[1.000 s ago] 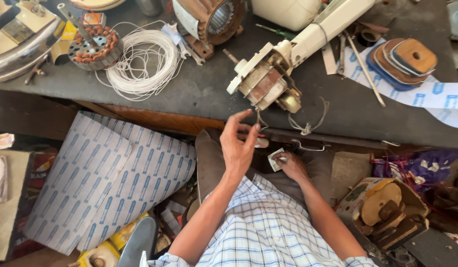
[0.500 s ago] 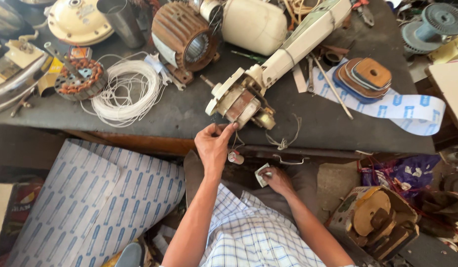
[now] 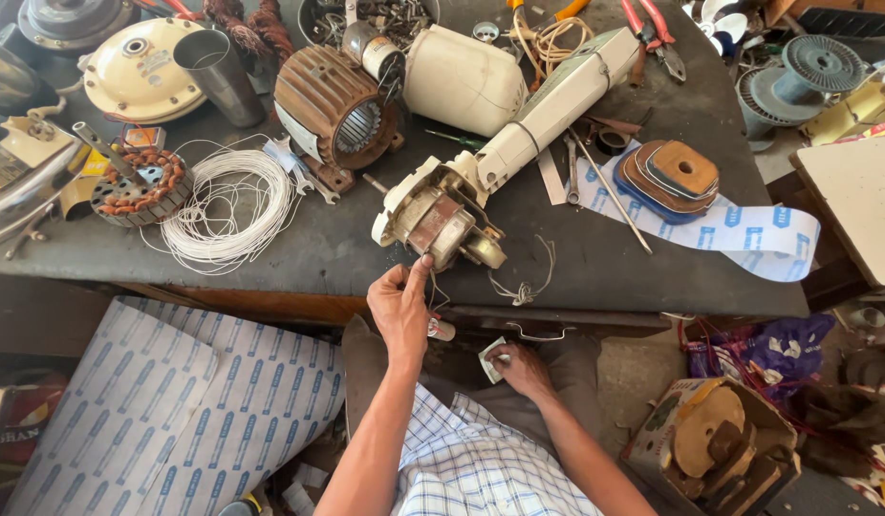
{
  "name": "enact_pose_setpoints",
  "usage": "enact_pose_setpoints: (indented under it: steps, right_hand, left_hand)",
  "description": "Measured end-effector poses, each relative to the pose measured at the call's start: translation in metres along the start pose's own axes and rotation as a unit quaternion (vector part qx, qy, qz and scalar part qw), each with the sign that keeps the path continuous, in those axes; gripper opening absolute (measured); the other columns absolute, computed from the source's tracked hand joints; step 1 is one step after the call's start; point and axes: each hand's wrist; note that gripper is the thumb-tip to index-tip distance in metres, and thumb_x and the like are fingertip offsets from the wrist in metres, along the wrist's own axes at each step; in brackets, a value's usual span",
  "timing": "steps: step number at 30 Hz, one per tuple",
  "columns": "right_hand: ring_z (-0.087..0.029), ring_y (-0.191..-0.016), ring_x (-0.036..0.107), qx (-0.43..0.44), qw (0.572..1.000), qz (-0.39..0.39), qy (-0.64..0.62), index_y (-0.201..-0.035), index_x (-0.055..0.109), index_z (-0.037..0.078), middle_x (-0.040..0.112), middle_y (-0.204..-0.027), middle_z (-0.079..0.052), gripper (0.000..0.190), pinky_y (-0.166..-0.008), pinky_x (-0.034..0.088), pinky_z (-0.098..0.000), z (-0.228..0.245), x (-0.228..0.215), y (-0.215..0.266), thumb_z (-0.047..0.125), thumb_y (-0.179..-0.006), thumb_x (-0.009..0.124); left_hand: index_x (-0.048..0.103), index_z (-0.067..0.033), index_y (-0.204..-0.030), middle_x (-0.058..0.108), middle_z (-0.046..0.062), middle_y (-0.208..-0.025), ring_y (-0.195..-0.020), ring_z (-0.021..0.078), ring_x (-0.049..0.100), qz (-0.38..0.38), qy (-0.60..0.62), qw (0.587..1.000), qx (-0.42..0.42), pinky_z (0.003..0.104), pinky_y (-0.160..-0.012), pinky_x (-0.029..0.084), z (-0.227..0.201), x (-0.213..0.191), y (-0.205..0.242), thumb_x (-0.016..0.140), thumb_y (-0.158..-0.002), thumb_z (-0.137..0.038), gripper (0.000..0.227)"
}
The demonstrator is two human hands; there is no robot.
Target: The person disassembles a white handheld appliance using a screwdriver, removing the outer casing to expose the internal motor and wiring. They then open a drawer and retrieve a small electrical component before handling the exposed wires of the motor.
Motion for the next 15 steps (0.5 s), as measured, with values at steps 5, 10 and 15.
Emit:
enact_pose_setpoints:
  steps: [5, 10, 15]
  right_hand:
    - [-0.024, -0.103, 0.071, 0.020, 1.000, 0.006, -0.009, -0.097, 0.081, 0.025, 0.074, -0.114, -0.002, 0.017, -0.090, 0.055, -0.0390, 0.005, -0.003, 0.002, 0.028, -0.088, 0.067]
    - [-0.024, -0.104, 0.072, 0.026, 1.000, 0.009, -0.011, -0.098, 0.081, 0.025, 0.075, -0.115, -0.002, 0.018, -0.090, 0.056, -0.0387, 0.008, -0.007, 0.001, 0.028, -0.088, 0.066]
    - [-0.024, -0.105, 0.070, 0.026, 1.000, 0.005, 0.004, -0.097, 0.081, 0.026, 0.075, -0.114, -0.002, 0.018, -0.092, 0.055, -0.0387, 0.006, -0.003, 0.000, 0.029, -0.088, 0.066]
  left_hand:
    - [0.045, -0.0093, -0.058, 0.036, -0.009, -0.055, -0.052, 0.0025, 0.025, 0.010, 0.058, 0.998, 0.001, 0.028, -0.045, 0.017, 0.000, 0.003, -0.007, 0.078, -0.096, -0.029, 0.054]
    - [0.056, -0.0085, -0.057, 0.043, -0.007, -0.048, -0.040, 0.0034, 0.031, 0.002, 0.150, 0.984, -0.093, 0.028, -0.036, 0.024, -0.007, 0.007, -0.013, 0.076, -0.092, -0.030, 0.046]
    - [0.054, -0.0085, -0.058, 0.045, -0.006, -0.049, -0.041, 0.0027, 0.030, 0.001, 0.190, 0.979, -0.080, 0.025, -0.037, 0.018, -0.003, 0.009, -0.017, 0.078, -0.093, -0.029, 0.047]
Point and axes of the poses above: each hand's wrist, its own y-axis away from the middle knuckle, its own x-axis out of the palm, z = x × y
